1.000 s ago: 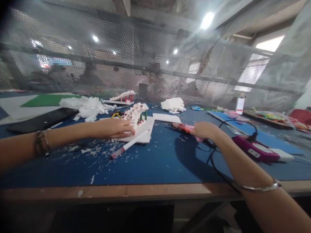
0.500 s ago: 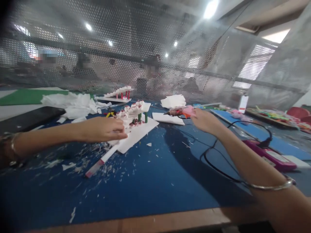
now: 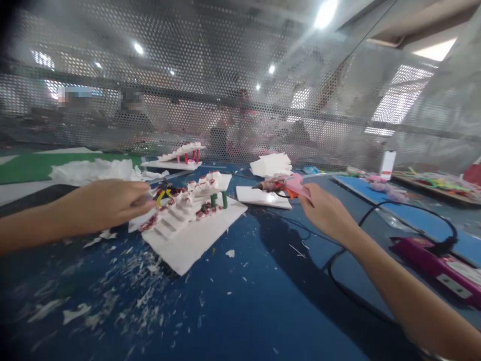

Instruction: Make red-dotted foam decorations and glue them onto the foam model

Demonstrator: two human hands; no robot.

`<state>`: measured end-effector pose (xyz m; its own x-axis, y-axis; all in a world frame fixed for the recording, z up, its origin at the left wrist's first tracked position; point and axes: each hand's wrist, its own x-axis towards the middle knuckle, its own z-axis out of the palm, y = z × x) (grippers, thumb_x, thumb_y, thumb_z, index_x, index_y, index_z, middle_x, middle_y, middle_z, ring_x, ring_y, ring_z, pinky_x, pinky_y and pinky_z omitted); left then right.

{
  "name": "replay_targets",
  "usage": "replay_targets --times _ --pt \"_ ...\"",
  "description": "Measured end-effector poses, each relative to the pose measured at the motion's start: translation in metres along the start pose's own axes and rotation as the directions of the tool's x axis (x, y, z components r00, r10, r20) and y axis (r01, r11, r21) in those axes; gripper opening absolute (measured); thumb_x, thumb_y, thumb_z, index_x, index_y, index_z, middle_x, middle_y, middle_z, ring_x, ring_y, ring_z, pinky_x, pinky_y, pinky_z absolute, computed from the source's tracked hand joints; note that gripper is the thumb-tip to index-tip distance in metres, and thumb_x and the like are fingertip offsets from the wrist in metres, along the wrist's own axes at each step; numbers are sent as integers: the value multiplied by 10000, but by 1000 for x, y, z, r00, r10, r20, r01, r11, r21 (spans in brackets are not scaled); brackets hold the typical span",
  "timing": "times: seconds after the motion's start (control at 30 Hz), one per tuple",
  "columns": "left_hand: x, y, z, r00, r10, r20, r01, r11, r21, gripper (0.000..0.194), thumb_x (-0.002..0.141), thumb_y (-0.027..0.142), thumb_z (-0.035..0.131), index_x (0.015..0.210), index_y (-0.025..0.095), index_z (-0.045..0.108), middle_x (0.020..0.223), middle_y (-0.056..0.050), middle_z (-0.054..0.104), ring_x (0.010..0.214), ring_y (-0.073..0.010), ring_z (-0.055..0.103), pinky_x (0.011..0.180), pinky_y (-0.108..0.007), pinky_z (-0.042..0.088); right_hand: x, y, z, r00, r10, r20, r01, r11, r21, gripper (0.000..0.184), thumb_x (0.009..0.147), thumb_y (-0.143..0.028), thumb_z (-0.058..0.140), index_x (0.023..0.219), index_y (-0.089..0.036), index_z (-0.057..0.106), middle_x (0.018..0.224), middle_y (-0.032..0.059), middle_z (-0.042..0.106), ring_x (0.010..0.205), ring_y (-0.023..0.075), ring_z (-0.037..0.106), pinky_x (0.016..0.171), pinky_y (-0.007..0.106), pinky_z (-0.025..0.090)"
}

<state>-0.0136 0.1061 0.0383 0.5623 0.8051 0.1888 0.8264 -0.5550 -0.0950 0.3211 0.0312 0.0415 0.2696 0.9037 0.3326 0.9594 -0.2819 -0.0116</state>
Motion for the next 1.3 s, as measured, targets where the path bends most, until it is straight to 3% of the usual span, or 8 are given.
replay_targets --times 0.17,0.3,0.47,0.63,0.87,1.03,1.2,1.3 --pt "27 -23 10 978 -177 108 167 982 91 469 729 552 341 751 152 585 778 -130 625 640 -257 545 473 -294 311 -5 -2 10 1000 -20 5 19 998 57 236 775 -278 292 914 -165 445 803 112 592 709 235 551 586 283 351" --pt "43 1 3 996 1 -86 1 1000 24 640 698 670 276 961 160 558 983 -133 596 818 -290 547 560 -302 353 -7 -7 14 999 -47 11 46 997 63 223 777 -279 292 888 -183 460 756 82 603 674 223 564 560 280 360" --pt "73 35 -2 992 121 23 -122 992 20 650 550 709 435 779 124 601 813 -134 600 714 -272 547 548 -296 345 -10 -10 15 999 -37 9 37 998 58 235 778 -267 306 931 -183 464 768 79 610 676 219 573 564 281 372" --pt "83 30 -1 980 191 59 -192 981 4 552 576 644 465 779 147 592 745 -86 573 660 -212 523 526 -270 324 -11 -5 16 999 -29 -23 30 997 68 248 787 -274 297 939 -185 472 802 80 615 712 214 580 584 278 384" --pt "69 33 -12 838 533 116 -523 845 -109 523 604 471 572 1042 193 506 923 -60 533 766 -192 496 594 -239 339 -9 -6 12 1000 9 -6 -9 996 86 208 770 -312 290 851 -209 452 738 78 587 673 233 560 570 303 371" --pt "66 31 -20 770 631 96 -599 767 -230 624 649 466 560 1200 228 392 1061 -65 535 840 -193 506 648 -220 354 -9 -4 13 1000 6 -1 -5 993 122 204 734 -332 285 847 -238 426 776 115 593 728 298 562 600 359 377" --pt "46 -27 -38 915 403 28 -382 885 -268 424 791 450 334 1110 231 508 1080 -33 566 907 -195 524 737 -222 350 -7 -5 13 997 76 12 -77 977 199 170 669 -366 322 803 -281 382 762 112 609 719 308 576 606 377 392" --pt "14 -82 -33 994 -17 110 26 996 -88 517 762 521 317 1077 178 542 996 -56 610 851 -220 546 728 -259 361 -4 -8 9 994 104 29 -108 972 210 184 619 -407 332 749 -286 381 702 104 610 673 302 581 586 373 396"
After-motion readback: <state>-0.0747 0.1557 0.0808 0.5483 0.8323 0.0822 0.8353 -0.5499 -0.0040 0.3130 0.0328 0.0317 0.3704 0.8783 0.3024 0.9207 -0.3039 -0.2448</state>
